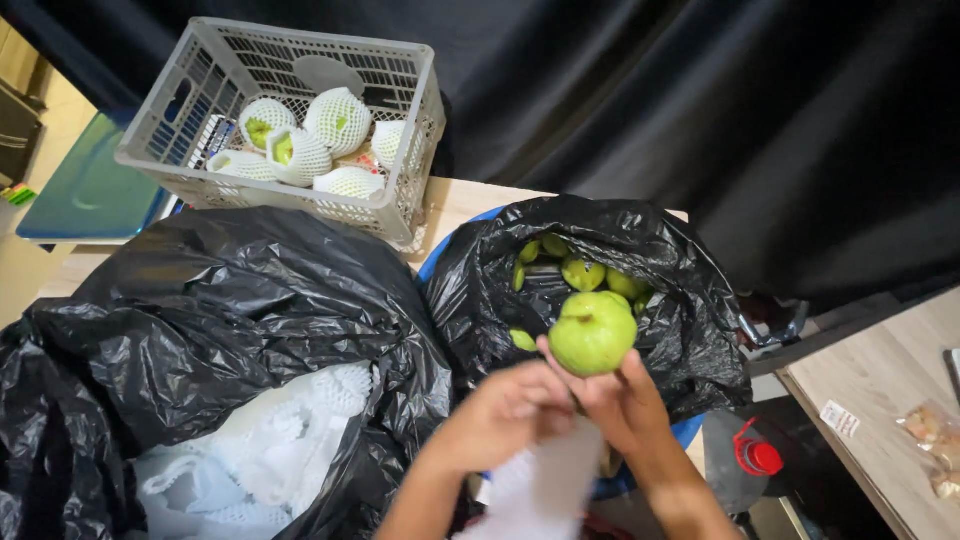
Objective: Wrapping green fruits in protective foam nets, trimming the excess net with scissors, and placing them into a plastic crate.
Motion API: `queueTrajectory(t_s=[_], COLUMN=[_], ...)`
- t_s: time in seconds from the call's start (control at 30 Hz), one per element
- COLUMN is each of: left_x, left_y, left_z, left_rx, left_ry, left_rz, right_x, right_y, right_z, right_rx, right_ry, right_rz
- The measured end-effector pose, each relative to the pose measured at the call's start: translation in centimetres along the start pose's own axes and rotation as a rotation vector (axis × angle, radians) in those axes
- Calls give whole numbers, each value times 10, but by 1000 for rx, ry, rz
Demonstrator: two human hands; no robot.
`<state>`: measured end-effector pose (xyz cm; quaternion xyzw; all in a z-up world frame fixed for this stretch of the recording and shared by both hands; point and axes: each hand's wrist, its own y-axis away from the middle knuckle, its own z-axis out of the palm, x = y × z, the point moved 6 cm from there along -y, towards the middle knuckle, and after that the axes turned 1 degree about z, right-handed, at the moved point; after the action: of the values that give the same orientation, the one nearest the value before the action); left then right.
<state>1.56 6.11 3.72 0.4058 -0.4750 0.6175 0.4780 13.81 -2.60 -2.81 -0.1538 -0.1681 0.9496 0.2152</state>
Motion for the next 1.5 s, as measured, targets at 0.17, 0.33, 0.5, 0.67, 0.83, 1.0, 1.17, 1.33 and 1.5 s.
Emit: queueTrajectory(t_s=[0.17,0.33,0.5,0.67,0.83,1.0,1.17,1.33,1.5], left_x=[14,37,-21,-39,-45,-52,-30,-67,-36], left_y=[-21,-26,-47,-43,-39,-44,-46,-49,-41], left_z=[19,-12,-67,-74,-59,-44,-44,-87,-49], left_rx=[167,562,634,657,566,354,513,648,315], left_ry=[-322,-680,-59,-69,30,228,30,159,199], left_rz=[155,331,21,-35,-116,-47,-1,41,17], right_x=[15,42,49,37,9,-9,-29,-44,-46], right_y=[24,27,34,27,27,33,36,30,19], right_z=[15,45,48,24,-35,-24,-29,-32,-20], right_rx=[699,636,574,498,439,370,303,233,165], right_ry=[685,645,600,557,517,478,436,399,361], right_rz=[-119,-138,-138,-145,-149,-145,-143,-141,-140])
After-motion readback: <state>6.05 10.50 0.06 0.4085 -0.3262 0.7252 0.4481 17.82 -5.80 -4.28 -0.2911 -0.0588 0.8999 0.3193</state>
